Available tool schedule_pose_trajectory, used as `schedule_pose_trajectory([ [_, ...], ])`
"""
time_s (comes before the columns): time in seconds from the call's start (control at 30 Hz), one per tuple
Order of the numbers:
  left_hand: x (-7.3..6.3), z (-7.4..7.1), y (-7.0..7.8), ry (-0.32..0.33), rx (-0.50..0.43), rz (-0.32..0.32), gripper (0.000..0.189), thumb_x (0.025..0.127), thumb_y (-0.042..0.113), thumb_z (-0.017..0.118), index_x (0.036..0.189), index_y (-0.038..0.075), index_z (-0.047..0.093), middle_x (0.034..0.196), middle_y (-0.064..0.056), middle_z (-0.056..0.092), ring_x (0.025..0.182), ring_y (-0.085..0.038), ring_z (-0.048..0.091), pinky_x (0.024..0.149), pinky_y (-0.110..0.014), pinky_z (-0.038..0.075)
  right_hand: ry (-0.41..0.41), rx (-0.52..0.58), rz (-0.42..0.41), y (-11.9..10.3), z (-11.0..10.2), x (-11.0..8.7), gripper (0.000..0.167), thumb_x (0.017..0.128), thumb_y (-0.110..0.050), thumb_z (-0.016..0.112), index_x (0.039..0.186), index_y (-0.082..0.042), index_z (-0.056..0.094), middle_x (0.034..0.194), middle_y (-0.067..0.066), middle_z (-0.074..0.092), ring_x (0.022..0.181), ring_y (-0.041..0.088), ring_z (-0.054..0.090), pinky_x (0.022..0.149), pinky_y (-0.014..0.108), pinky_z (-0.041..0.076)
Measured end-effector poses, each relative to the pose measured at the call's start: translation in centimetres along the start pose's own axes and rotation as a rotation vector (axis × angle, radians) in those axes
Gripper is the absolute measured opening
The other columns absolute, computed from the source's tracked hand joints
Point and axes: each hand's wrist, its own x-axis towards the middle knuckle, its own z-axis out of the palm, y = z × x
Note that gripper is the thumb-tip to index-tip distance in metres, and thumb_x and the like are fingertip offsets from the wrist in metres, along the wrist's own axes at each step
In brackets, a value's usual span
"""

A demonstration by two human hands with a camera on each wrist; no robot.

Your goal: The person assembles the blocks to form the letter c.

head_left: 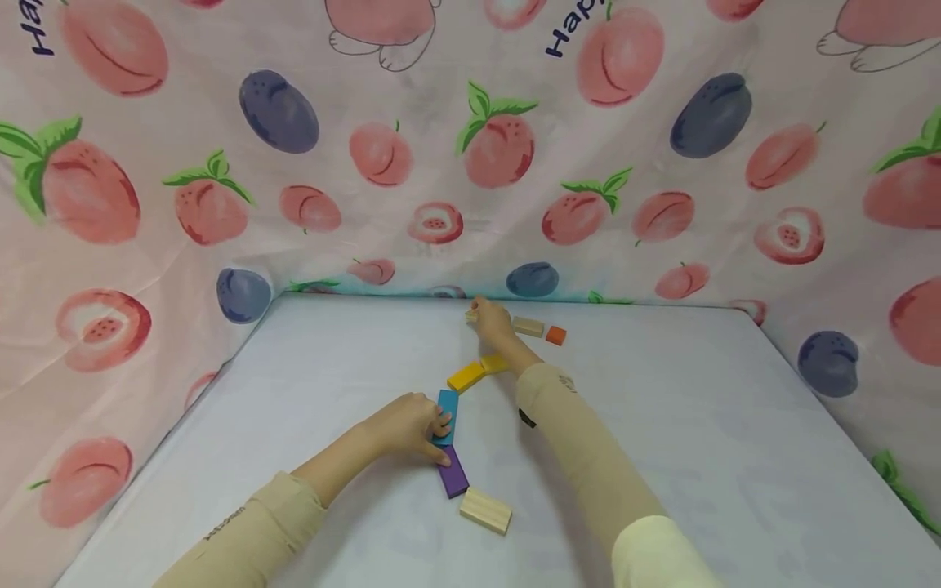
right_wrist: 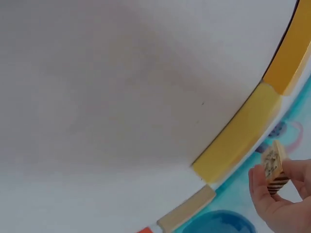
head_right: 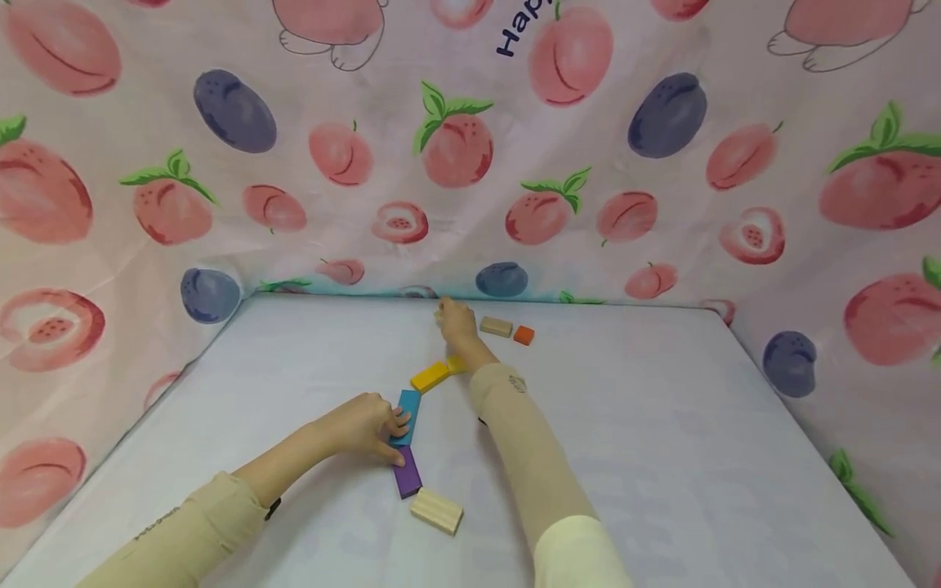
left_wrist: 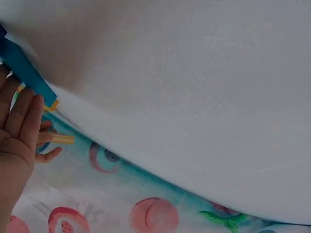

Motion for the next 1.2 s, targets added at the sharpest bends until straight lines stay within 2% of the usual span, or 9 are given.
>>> schedule_pose_trajectory([
  [0.03, 0.0, 0.0, 0.0, 0.004, 0.0, 0.004, 0.044, 0.069, 0.045, 0.079, 0.097, 0.012, 0.075, 0.093, -0.003, 0.073, 0.071, -0.01, 0.059, 0.063, -0.016, 0.04, 0.013, 0.004, -0.036, 0.9, 0.5, 0.7, 0.03, 0.095, -0.001, 0.049, 0.125, -0.006, 0.053, 0.114, 0.016, 0.064, 0.1, 0.029, 0.062, 0.089, 0.035, 0.052],
  [0.13, 0.1, 0.0, 0.0, 0.009, -0.006, 0.006, 0.044, 0.069, 0.045, 0.08, 0.097, 0.011, 0.075, 0.095, -0.004, 0.073, 0.074, -0.013, 0.062, 0.061, -0.015, 0.04, -0.025, -0.016, -0.054, 1.4, 0.2, 0.5, 0.036, 0.095, -0.009, 0.054, 0.13, -0.003, 0.05, 0.126, 0.016, 0.058, 0.114, 0.031, 0.056, 0.098, 0.038, 0.048],
  [0.23, 0.2, -0.1, 0.1, 0.008, -0.01, -0.012, 0.044, 0.068, 0.045, 0.08, 0.095, 0.01, 0.075, 0.096, -0.005, 0.073, 0.079, -0.016, 0.063, 0.064, -0.017, 0.043, -0.045, -0.033, -0.097, 1.2, -0.5, -0.7, 0.039, 0.093, -0.013, 0.058, 0.128, 0.001, 0.052, 0.129, 0.018, 0.054, 0.118, 0.031, 0.053, 0.1, 0.04, 0.046],
  [0.27, 0.2, -0.1, 0.1, 0.005, -0.008, -0.023, 0.044, 0.068, 0.045, 0.08, 0.094, 0.01, 0.075, 0.095, -0.005, 0.074, 0.079, -0.016, 0.063, 0.066, -0.018, 0.044, -0.068, -0.043, -0.085, 0.4, -1.3, -1.8, 0.038, 0.093, -0.01, 0.058, 0.128, 0.004, 0.051, 0.13, 0.019, 0.054, 0.118, 0.032, 0.052, 0.101, 0.042, 0.045],
  [0.53, 0.4, -0.2, 0.4, -0.013, -0.012, -0.051, 0.044, 0.067, 0.044, 0.081, 0.092, 0.008, 0.076, 0.089, -0.004, 0.074, 0.073, -0.013, 0.06, 0.068, -0.022, 0.046, -0.041, -0.089, -0.132, 0.2, -2.1, -4.7, 0.035, 0.089, -0.007, 0.063, 0.121, 0.004, 0.056, 0.12, 0.017, 0.057, 0.108, 0.027, 0.056, 0.096, 0.036, 0.048],
  [0.77, 0.5, -0.3, 0.5, -0.024, -0.021, -0.04, 0.043, 0.069, 0.044, 0.08, 0.093, 0.009, 0.075, 0.094, -0.005, 0.074, 0.082, -0.015, 0.066, 0.077, -0.026, 0.052, -0.04, -0.043, -0.128, 1.0, -2.7, -5.9, 0.036, 0.083, -0.011, 0.069, 0.114, 0.003, 0.059, 0.11, 0.015, 0.062, 0.093, 0.024, 0.057, 0.087, 0.034, 0.05],
  [0.9, 0.5, -0.7, 0.6, -0.041, -0.016, -0.046, 0.042, 0.069, 0.044, 0.08, 0.093, 0.009, 0.076, 0.093, -0.005, 0.074, 0.069, -0.006, 0.053, 0.071, -0.023, 0.047, -0.033, -0.059, -0.172, 1.2, -3.3, -6.7, 0.037, 0.083, -0.014, 0.071, 0.115, 0.003, 0.061, 0.112, 0.015, 0.064, 0.098, 0.025, 0.059, 0.09, 0.035, 0.05],
  [1.0, 0.5, -1.0, 0.7, -0.05, -0.009, -0.051, 0.042, 0.069, 0.044, 0.08, 0.092, 0.009, 0.076, 0.092, -0.006, 0.074, 0.064, -0.005, 0.043, 0.068, -0.021, 0.044, -0.026, -0.051, -0.187, 1.1, -3.6, -7.3, 0.035, 0.084, -0.011, 0.07, 0.115, 0.002, 0.061, 0.113, 0.015, 0.065, 0.1, 0.026, 0.057, 0.091, 0.036, 0.05],
  [1.2, 0.5, -1.0, 0.8, -0.065, -0.023, -0.076, 0.041, 0.069, 0.043, 0.081, 0.09, 0.008, 0.076, 0.094, -0.007, 0.074, 0.065, -0.006, 0.045, 0.067, -0.021, 0.044, -0.024, -0.049, -0.243, 1.6, -3.8, -8.6, 0.033, 0.083, -0.011, 0.071, 0.112, 0.003, 0.062, 0.111, 0.016, 0.065, 0.098, 0.026, 0.056, 0.089, 0.036, 0.05],
])
